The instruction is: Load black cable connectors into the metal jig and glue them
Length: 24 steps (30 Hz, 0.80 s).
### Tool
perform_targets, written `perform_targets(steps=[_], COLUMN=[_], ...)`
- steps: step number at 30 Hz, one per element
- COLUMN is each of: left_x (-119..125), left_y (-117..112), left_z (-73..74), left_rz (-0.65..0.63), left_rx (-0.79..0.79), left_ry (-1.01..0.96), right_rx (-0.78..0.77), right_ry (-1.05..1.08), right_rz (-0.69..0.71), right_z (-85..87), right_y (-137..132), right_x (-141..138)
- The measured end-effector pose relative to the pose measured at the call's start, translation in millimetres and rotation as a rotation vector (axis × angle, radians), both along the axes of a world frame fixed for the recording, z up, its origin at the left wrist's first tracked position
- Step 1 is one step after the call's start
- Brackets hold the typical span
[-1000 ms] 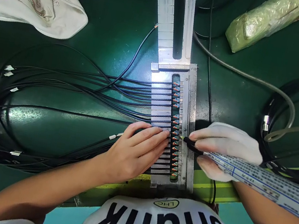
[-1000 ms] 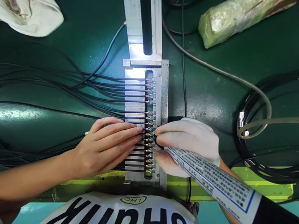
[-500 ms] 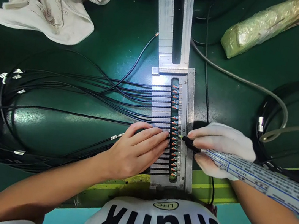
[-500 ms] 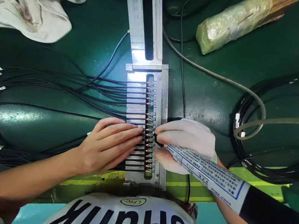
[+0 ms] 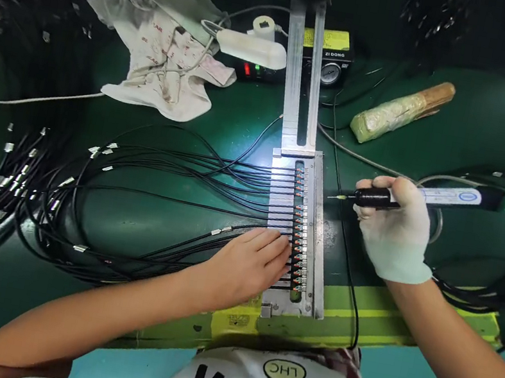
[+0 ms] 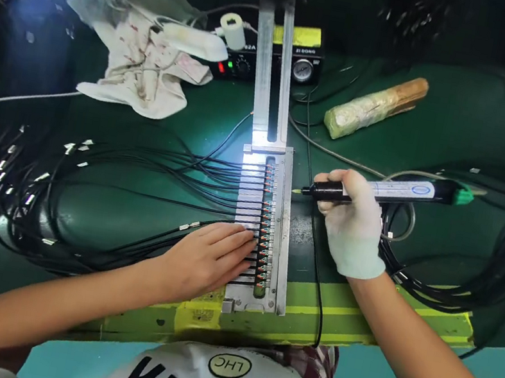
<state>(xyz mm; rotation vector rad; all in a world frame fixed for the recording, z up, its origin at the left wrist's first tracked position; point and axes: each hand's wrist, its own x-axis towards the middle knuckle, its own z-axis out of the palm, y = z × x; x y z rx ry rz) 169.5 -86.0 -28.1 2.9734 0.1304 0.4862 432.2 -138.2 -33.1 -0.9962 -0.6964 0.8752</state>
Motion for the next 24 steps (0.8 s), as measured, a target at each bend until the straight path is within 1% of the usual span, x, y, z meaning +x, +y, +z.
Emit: perform_targets(steps=[3,5,7,11,13,15,18,20,24], left_x=[-5,-9,-11,-9,-8,-8,-9,-10,-11], left_y=[-13,-20,-26,-34,-36,-36,-36,-34,-31], left_z=[13.0,15.9,14.9,8.2,4.6,1.1,-4.2,-7.7,-13.6], left_rz=[0.028,0.024,0.039,0.133,0.165,0.177,0.18,0.179,0.162], left_rx=[0.03,0.057,0.063,0.03,0.014,-0.002,-0.016,-0.025,-0.062], left_ry=[0.162,0.212,0.215,0.176,0.17,0.168,0.137,0.096,0.033], right_rx=[0.017,0.0,-0.046,-0.167,-0.223,-0.248,-0.222,-0.189,-0.117], right_ry=[-0.009,0.01,0.06,0.135,0.138,0.109,-0.031,-0.148,-0.383], right_rz=[0.057,0.052,0.037,0.036,0.02,-0.015,-0.063,-0.059,-0.072], right_z=[14.6,21.4,23.4,14.6,7.4,-0.1,-11.2,-17.1,-20.5], right_y=[-12,-25,-38,-52,-54,-54,-54,-54,-54], right_x=[0,-7,-19,-41,-46,-49,-50,-50,-51])
